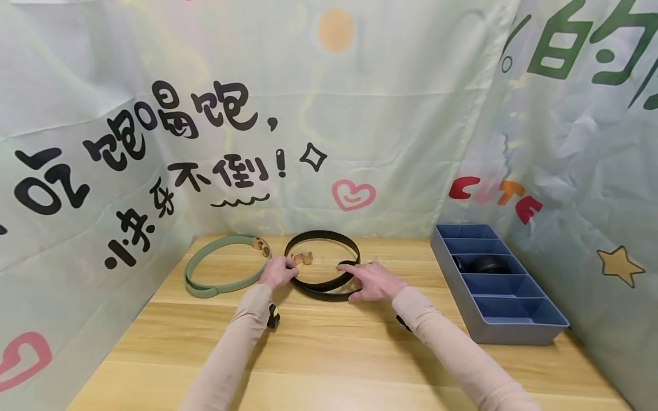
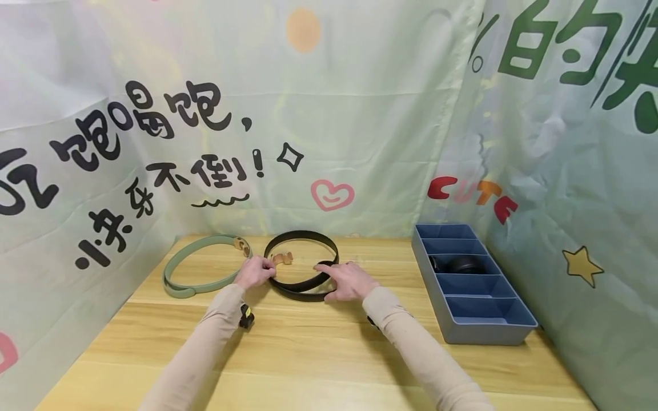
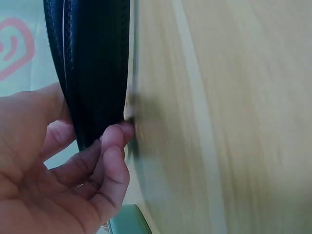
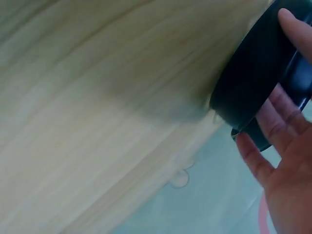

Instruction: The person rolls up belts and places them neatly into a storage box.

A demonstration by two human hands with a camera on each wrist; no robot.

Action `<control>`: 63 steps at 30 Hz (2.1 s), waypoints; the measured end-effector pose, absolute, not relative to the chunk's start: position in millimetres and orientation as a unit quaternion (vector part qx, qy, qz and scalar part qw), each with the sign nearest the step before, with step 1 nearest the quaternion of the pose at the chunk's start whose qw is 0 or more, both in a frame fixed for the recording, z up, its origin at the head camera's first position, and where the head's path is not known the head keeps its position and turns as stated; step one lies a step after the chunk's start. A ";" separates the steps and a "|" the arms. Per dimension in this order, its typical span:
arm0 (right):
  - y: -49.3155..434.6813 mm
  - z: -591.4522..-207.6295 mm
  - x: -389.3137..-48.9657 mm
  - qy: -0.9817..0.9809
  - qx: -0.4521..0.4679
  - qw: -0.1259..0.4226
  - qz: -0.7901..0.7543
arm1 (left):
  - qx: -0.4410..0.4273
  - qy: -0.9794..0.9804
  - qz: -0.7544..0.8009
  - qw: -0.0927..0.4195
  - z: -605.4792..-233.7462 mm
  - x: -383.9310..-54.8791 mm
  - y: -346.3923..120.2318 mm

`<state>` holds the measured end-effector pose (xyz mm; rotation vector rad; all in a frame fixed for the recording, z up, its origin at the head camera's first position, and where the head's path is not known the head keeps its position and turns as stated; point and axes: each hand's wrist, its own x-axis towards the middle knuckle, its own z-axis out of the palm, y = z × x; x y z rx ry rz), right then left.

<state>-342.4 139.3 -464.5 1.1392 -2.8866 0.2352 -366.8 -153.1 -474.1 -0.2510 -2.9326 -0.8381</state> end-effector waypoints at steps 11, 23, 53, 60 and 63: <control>147.9 -458.9 -333.9 -0.979 0.199 -0.020 0.026 | -0.103 -0.972 -0.211 -0.004 -471.9 -373.3 -137.8; 168.4 -450.9 -335.0 -0.971 0.205 -0.097 0.078 | -0.115 -0.979 -0.160 -0.044 -466.5 -384.3 -128.4; 191.0 -460.9 -336.6 -0.918 0.334 0.034 0.211 | -0.381 -0.920 -0.077 0.050 -470.5 -309.5 -47.9; 195.3 -470.0 -338.4 -0.924 0.332 -0.011 0.189 | -0.364 -0.929 -0.060 0.029 -471.6 -306.2 -40.6; 190.7 -471.3 -338.4 -0.919 0.342 -0.008 0.199 | -0.350 -0.935 -0.057 0.028 -473.5 -304.3 -35.6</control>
